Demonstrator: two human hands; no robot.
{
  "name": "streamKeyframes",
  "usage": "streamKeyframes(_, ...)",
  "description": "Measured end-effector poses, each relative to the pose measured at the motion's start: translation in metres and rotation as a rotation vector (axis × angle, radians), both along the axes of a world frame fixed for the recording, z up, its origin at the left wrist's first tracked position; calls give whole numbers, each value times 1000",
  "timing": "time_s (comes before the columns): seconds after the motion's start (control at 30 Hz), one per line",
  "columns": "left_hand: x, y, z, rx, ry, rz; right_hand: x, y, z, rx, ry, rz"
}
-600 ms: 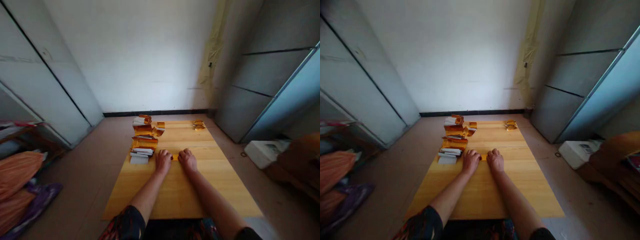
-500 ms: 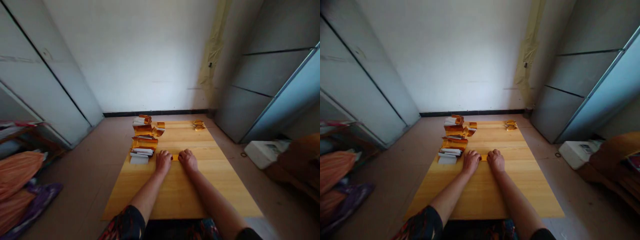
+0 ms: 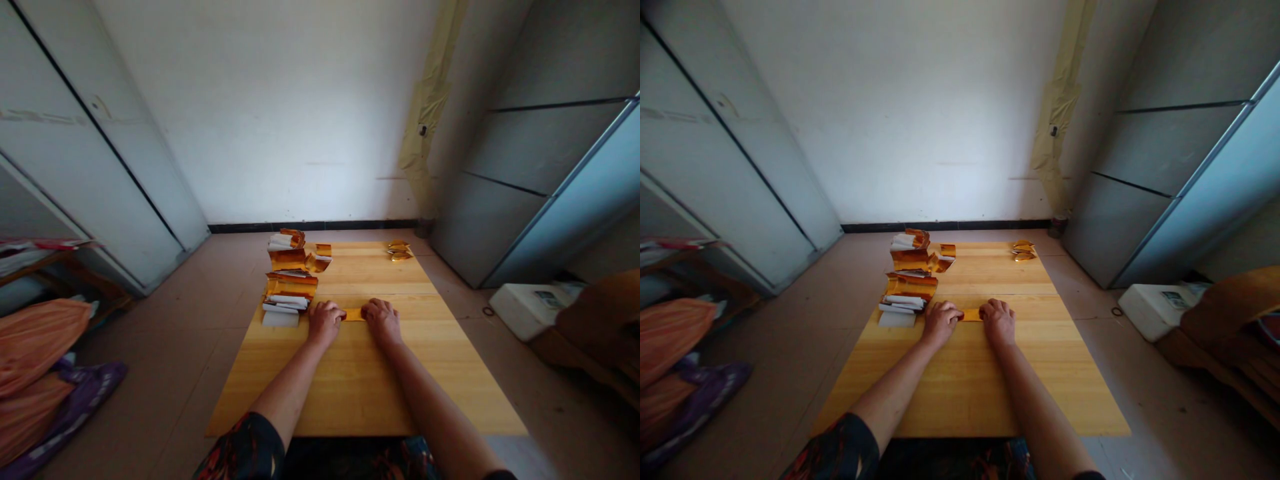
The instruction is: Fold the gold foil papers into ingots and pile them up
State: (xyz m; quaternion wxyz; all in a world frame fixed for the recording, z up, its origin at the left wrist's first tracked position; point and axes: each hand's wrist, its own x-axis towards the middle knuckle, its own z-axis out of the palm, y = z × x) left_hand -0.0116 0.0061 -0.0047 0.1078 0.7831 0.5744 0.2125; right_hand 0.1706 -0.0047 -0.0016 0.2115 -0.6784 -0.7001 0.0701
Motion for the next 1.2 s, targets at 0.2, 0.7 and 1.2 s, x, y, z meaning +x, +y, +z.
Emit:
streamKeyframes(0.2, 0, 1, -2, 1, 12, 1, -23, 1, 9, -41, -14, -103)
streamKeyframes(0.7, -3, 1, 3, -59, 6, 19, -43, 3, 6, -196, -34, -166)
streamKeyframes(1.2, -9, 3, 5, -83, -17, -45, -20, 5, -2, -117, 79, -199)
